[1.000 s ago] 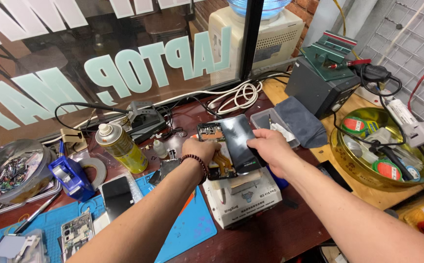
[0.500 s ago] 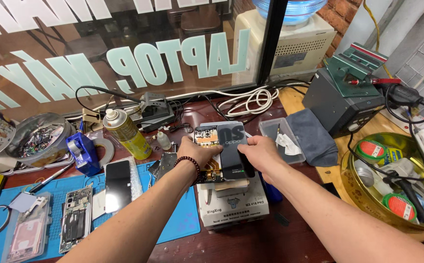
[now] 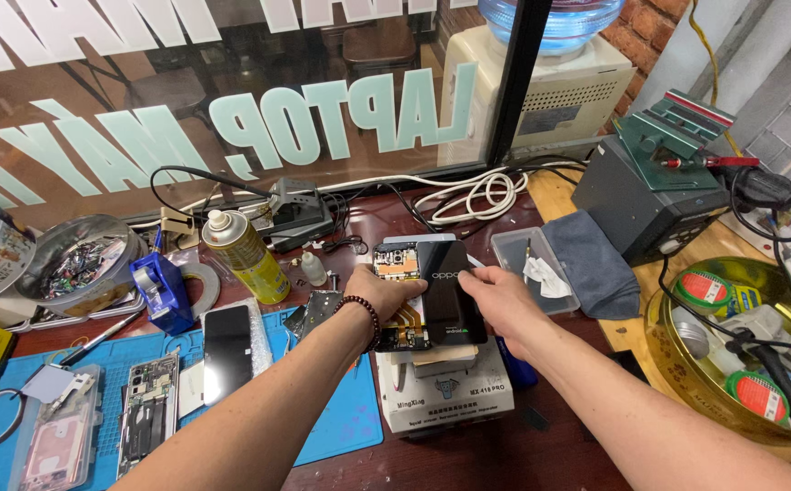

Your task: The person aligns and seats a smartphone display assembly onto the phone's internal frame, then repeatedly lifts and reseats it to check fit. They handle the display and the phone chassis, adjusting the ribbon cable area and pressing the edges to ensure proper alignment.

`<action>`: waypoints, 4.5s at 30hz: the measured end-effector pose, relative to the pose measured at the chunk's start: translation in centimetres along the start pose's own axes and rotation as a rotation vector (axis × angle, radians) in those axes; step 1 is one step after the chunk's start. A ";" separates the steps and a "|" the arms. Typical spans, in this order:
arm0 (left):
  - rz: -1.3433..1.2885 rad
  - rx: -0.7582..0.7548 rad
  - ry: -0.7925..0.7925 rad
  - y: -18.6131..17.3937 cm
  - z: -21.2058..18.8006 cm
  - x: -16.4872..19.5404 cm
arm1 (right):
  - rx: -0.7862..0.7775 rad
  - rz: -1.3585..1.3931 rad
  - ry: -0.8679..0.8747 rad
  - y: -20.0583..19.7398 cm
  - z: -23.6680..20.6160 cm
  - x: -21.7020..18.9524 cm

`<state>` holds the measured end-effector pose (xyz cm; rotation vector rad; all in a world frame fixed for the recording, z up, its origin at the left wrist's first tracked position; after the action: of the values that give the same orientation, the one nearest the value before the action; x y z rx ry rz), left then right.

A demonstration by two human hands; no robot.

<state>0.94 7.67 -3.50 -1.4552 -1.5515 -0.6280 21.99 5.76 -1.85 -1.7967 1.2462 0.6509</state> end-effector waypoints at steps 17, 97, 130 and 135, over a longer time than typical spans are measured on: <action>-0.206 -0.087 -0.021 0.5 -0.6 -0.7 | 0.206 -0.331 -0.255 -0.3 -3.5 -1.4; 0.050 -0.132 0.003 -1.1 -0.7 -0.7 | 0.150 -0.263 -0.087 1.0 -3.5 -1.7; -0.089 -0.185 -0.131 -1.3 -1.8 -0.3 | 0.100 -0.153 -0.106 1.2 -3.8 -1.5; -0.121 -0.186 -0.128 -1.2 -1.9 -0.3 | 0.087 -0.137 -0.106 1.2 -3.7 -1.4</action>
<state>0.22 5.70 -2.61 -1.5731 -1.7281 -0.7807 20.20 3.12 0.72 -1.7354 1.0549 0.5967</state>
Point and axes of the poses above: each hand's wrist, its own z-axis towards the middle knuckle, its own y-axis out of the palm, x = y × z, the point moved 5 cm from there along z, towards the middle knuckle, and after that the axes turned 10 degrees about -z, right-handed, at the moved point
